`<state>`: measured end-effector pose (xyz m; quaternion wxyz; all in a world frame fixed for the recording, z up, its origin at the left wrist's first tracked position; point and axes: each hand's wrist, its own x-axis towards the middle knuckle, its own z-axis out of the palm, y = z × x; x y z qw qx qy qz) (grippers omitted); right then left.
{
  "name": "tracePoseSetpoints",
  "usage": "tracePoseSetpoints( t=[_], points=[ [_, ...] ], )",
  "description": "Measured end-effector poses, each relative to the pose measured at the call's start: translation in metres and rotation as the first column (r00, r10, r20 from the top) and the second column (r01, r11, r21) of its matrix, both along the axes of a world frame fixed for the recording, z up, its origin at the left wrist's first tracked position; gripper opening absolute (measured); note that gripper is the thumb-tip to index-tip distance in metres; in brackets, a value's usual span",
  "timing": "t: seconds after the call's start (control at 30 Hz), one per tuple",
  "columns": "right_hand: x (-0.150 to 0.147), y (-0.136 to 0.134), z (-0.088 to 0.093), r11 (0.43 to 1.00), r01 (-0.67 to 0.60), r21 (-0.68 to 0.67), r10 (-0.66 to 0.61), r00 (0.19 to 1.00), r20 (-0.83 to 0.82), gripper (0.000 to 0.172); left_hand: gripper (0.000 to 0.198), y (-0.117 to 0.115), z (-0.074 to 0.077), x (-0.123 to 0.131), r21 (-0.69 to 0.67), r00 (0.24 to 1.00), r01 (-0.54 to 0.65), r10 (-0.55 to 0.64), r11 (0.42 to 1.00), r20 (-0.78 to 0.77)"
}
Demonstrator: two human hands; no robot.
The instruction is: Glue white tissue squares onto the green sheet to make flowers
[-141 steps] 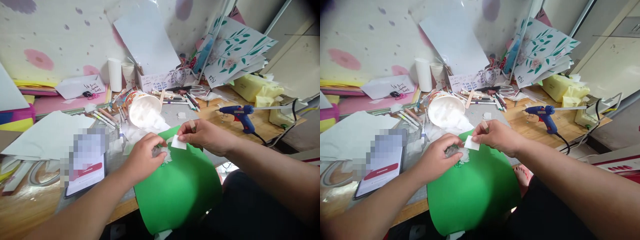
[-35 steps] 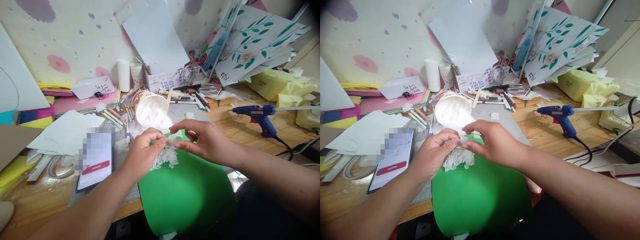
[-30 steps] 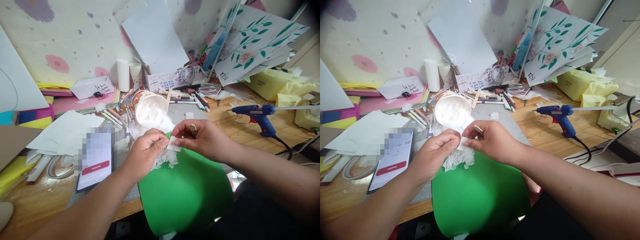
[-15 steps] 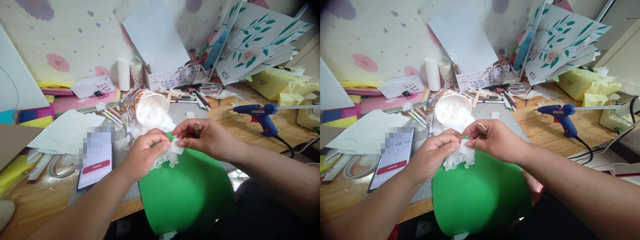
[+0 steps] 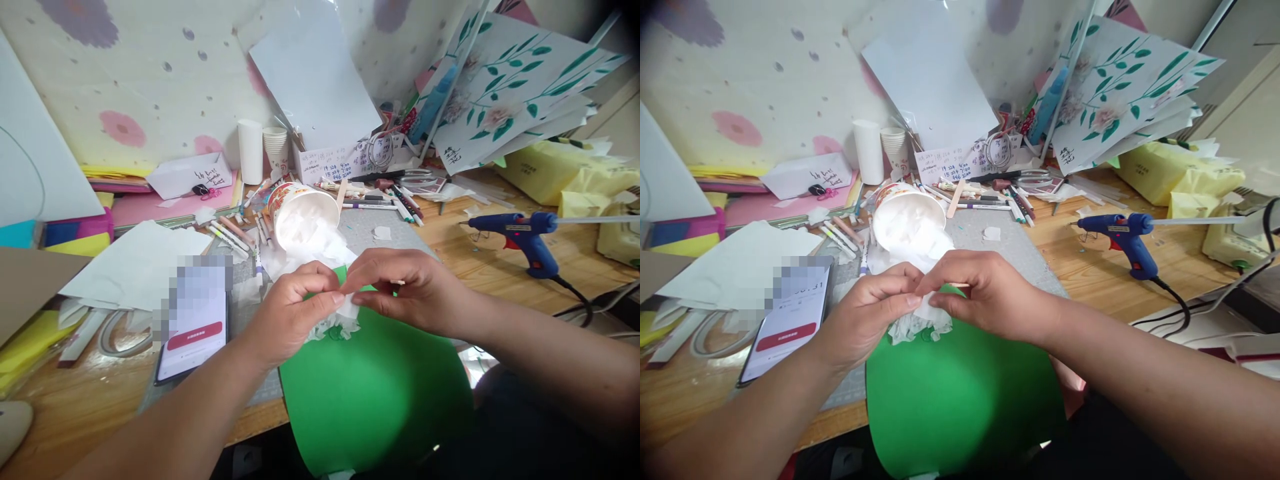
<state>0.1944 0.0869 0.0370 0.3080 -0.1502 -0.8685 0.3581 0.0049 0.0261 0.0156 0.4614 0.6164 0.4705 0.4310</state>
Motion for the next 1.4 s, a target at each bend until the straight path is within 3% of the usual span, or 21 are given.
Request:
tracePoseSetpoints(
  t=[0.4, 0.73, 0.93, 1.0, 1.07, 1.17, 1.27, 1.4],
  points=[
    [0.003, 0.001, -0.001, 0.998, -0.027, 0.055, 0.03, 0.998, -0.052, 0.016, 0.018, -0.001, 0.002, 0.0, -0.023, 1.0, 0.007, -0.007, 1.0, -0.009],
    [0.02, 0.006, 0.007, 0.992, -0.049, -0.116, 0.054, 0.998, 0.044, 0.008, 0.02, 0.007, -0.003, -0.005, 0.145, 0.937, -0.199, 0.232, 0.969, -0.261],
    [0.032, 0.012, 0.005, 0.937, 0.01, -0.35, 0.024, 0.996, 0.092, 0.008, 0.018, 0.009, -0.002, -0.008, 0.211, 0.901, -0.236, 0.295, 0.948, -0.319],
    [0.032, 0.017, -0.001, 0.944, 0.131, -0.303, -0.077, 0.98, 0.185, 0.01, 0.018, 0.009, 0.0, -0.008, 0.222, 0.902, -0.22, 0.284, 0.95, -0.324],
    [0.029, 0.025, -0.011, 0.944, 0.284, -0.168, -0.227, 0.929, 0.293, 0.008, 0.019, 0.008, 0.0, -0.009, 0.219, 0.908, -0.191, 0.257, 0.957, -0.331],
    [0.022, 0.038, -0.025, 0.911, 0.413, -0.018, -0.383, 0.86, 0.338, 0.013, 0.019, 0.007, 0.0, -0.009, 0.198, 0.917, -0.142, 0.204, 0.97, -0.341],
    [0.023, 0.046, -0.028, 0.892, 0.452, -0.018, -0.43, 0.858, 0.281, 0.024, 0.019, 0.007, 0.002, -0.01, 0.188, 0.936, -0.075, 0.134, 0.979, -0.325],
    [0.038, 0.035, -0.008, 0.92, 0.367, -0.137, -0.343, 0.924, 0.171, 0.038, 0.015, 0.002, 0.014, -0.012, 0.209, 0.944, 0.033, 0.039, 0.977, -0.329]
  ],
)
